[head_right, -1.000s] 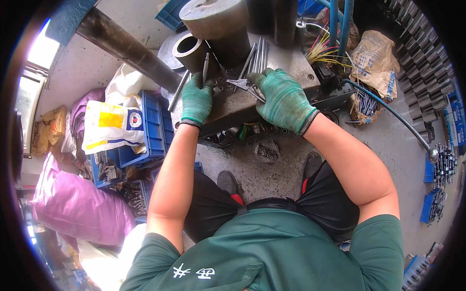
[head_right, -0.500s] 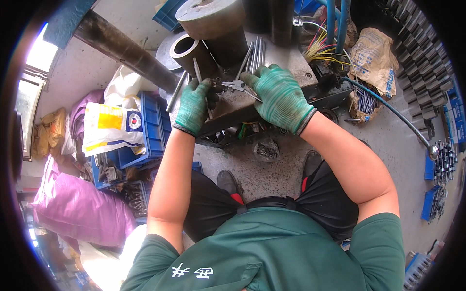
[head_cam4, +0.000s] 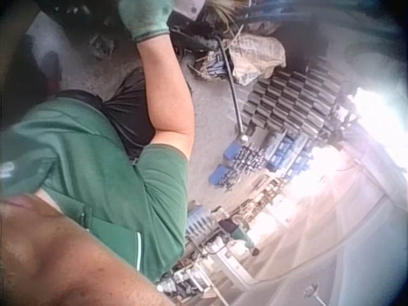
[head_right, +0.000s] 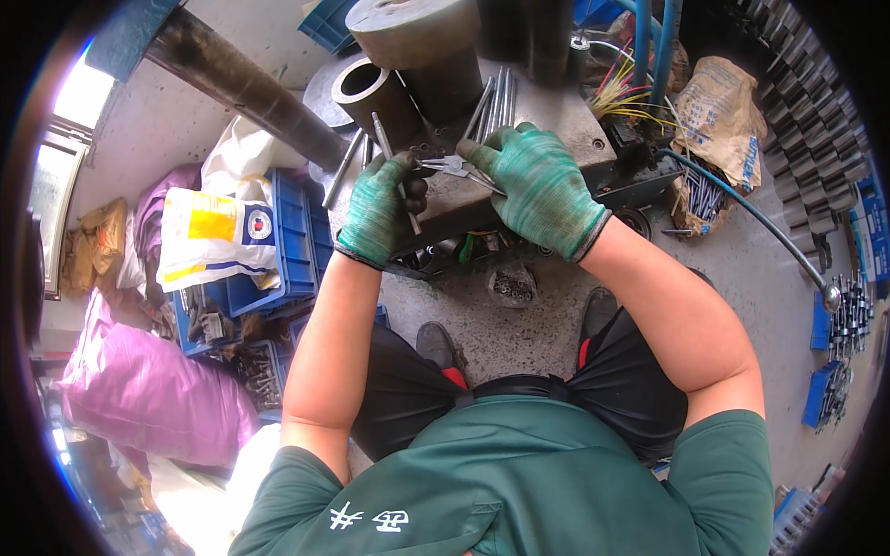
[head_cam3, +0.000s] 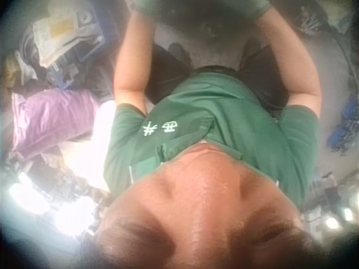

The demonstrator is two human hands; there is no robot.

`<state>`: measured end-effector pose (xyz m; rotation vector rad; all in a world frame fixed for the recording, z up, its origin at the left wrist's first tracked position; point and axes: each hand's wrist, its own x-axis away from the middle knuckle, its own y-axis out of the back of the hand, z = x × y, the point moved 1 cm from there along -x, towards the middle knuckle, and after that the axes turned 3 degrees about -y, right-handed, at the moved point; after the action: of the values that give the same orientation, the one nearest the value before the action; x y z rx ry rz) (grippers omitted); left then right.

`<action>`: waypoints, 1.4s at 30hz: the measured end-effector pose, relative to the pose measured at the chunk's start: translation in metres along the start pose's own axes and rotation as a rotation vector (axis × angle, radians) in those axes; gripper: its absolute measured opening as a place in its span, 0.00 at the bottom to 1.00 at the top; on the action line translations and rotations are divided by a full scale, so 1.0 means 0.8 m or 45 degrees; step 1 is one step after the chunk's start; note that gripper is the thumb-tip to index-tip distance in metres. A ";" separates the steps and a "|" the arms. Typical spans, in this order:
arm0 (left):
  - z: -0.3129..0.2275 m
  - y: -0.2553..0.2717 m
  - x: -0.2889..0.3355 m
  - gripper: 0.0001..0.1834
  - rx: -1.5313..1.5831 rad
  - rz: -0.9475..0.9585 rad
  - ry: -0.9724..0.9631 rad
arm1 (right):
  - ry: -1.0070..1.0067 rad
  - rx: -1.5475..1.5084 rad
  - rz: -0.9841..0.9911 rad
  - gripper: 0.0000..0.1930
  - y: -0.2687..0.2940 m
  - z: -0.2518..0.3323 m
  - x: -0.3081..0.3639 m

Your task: The person installs retaining rings onto metal shafts using pliers, working on the shafts one at a time and placing them on the workbench.

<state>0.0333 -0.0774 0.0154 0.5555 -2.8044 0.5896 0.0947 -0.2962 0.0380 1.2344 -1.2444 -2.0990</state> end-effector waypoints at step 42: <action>-0.020 0.013 0.032 0.22 -0.751 0.143 -0.521 | -0.505 -0.613 0.160 0.24 0.025 -0.019 -0.005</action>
<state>0.0082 -0.0695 0.0337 0.4276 -3.1770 -0.3862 0.1075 -0.3112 0.0533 0.5372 -0.8473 -2.4242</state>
